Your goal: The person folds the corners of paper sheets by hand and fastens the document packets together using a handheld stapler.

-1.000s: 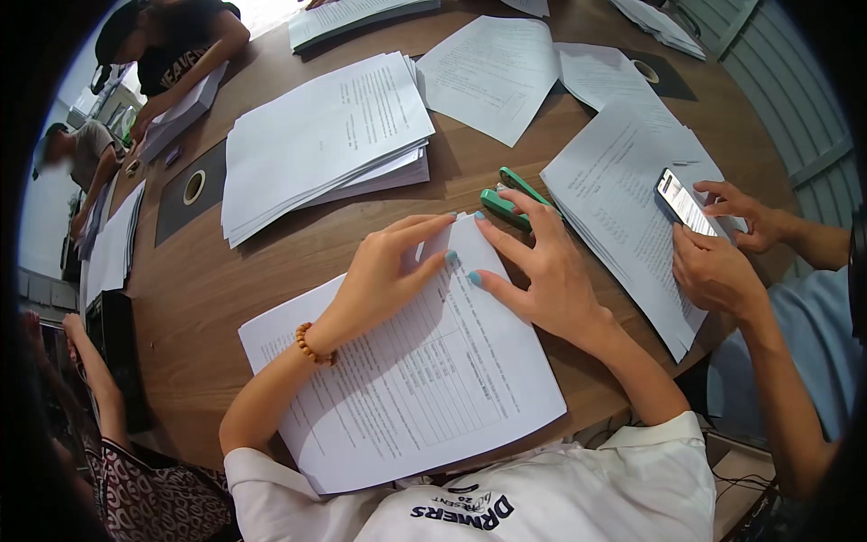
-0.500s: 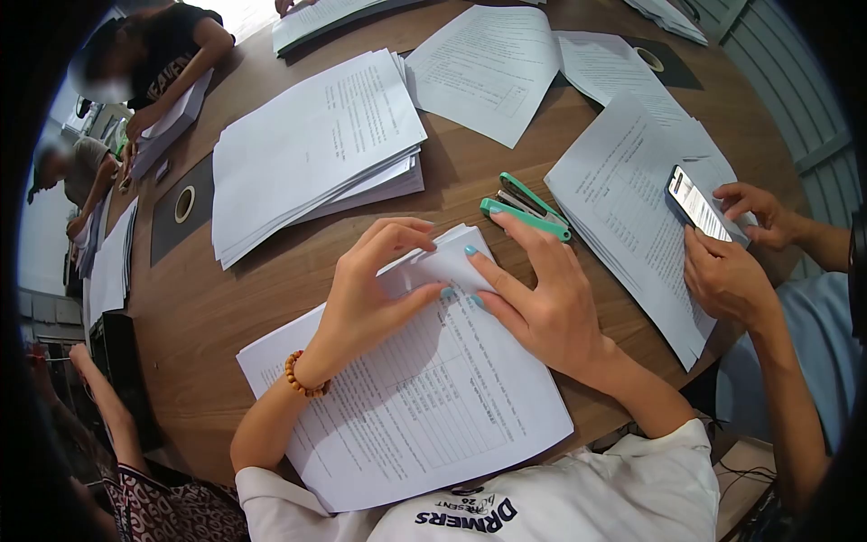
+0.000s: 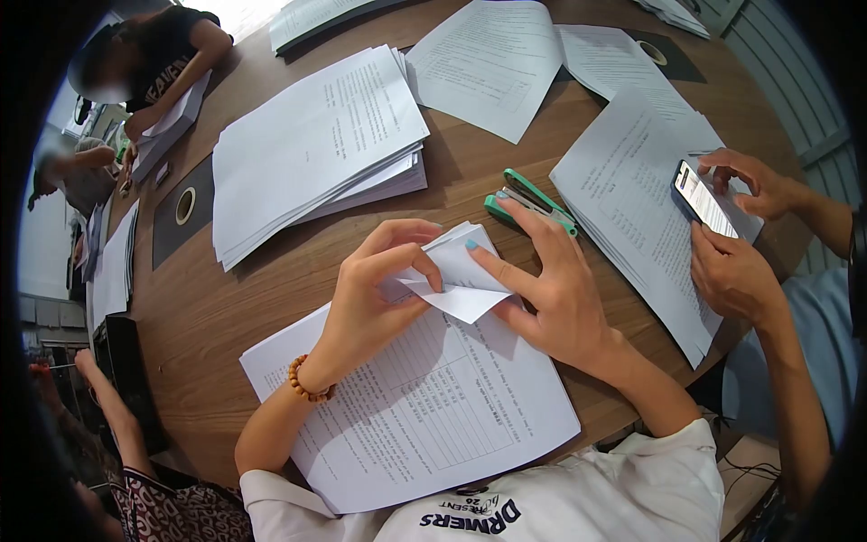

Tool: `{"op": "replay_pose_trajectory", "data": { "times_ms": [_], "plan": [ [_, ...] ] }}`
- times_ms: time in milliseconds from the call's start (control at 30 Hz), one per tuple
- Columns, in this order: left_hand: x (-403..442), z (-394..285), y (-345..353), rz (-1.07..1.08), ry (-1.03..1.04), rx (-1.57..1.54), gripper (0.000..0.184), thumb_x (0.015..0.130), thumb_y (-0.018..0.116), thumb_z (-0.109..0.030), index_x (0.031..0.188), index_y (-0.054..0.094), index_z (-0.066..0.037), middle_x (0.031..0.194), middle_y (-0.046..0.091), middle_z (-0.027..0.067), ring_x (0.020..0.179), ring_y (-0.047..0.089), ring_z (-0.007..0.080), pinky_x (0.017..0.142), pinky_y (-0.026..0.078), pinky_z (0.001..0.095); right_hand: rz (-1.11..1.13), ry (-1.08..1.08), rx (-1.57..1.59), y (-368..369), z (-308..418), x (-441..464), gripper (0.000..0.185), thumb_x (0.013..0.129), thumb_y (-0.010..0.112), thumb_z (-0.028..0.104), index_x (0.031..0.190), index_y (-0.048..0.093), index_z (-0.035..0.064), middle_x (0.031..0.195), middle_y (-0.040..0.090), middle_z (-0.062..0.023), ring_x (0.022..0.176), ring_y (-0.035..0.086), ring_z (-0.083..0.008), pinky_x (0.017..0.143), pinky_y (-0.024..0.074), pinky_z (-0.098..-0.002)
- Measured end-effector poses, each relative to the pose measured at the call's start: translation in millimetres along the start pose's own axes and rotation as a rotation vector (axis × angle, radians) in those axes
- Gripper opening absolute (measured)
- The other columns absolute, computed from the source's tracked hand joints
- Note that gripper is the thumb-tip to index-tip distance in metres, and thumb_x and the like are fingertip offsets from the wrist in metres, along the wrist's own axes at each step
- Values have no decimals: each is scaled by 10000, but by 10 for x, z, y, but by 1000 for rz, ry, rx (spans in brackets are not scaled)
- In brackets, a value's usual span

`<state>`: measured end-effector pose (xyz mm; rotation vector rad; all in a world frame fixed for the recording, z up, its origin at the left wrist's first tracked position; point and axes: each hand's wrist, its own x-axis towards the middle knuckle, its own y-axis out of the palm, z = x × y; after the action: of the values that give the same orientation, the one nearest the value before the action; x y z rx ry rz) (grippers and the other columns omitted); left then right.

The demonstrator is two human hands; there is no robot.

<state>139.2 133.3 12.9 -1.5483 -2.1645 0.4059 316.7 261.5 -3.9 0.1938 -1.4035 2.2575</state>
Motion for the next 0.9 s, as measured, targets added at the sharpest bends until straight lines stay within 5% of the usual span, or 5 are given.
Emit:
{"op": "replay_pose_trajectory", "data": {
  "times_ms": [233, 367, 900],
  "plan": [
    [-22, -55, 29, -92, -59, 34, 244, 592, 711, 74, 779, 614, -49, 829, 609, 24, 885, 551, 168, 751, 452, 298, -67, 15, -18, 32, 13, 1, 505, 705, 720, 166, 1191, 596, 109, 1370, 370, -151, 1225, 387, -307, 982, 351, -419],
    [-17, -63, 29, -89, -140, -121, 260, 599, 718, 61, 811, 616, -49, 821, 608, 21, 843, 537, 161, 736, 444, 293, -46, 16, 6, 26, -15, -4, 499, 712, 721, 175, 1181, 590, 65, 1370, 370, -153, 1220, 387, -307, 982, 352, -422],
    [-23, -41, 24, -56, -65, 57, 212, 589, 733, 34, 759, 654, -63, 864, 620, 7, 890, 518, 175, 756, 444, 291, -92, 0, -4, 25, 23, 0, 480, 697, 726, 152, 1159, 608, 93, 1347, 394, -154, 1206, 401, -301, 970, 370, -415]
  ]
}}
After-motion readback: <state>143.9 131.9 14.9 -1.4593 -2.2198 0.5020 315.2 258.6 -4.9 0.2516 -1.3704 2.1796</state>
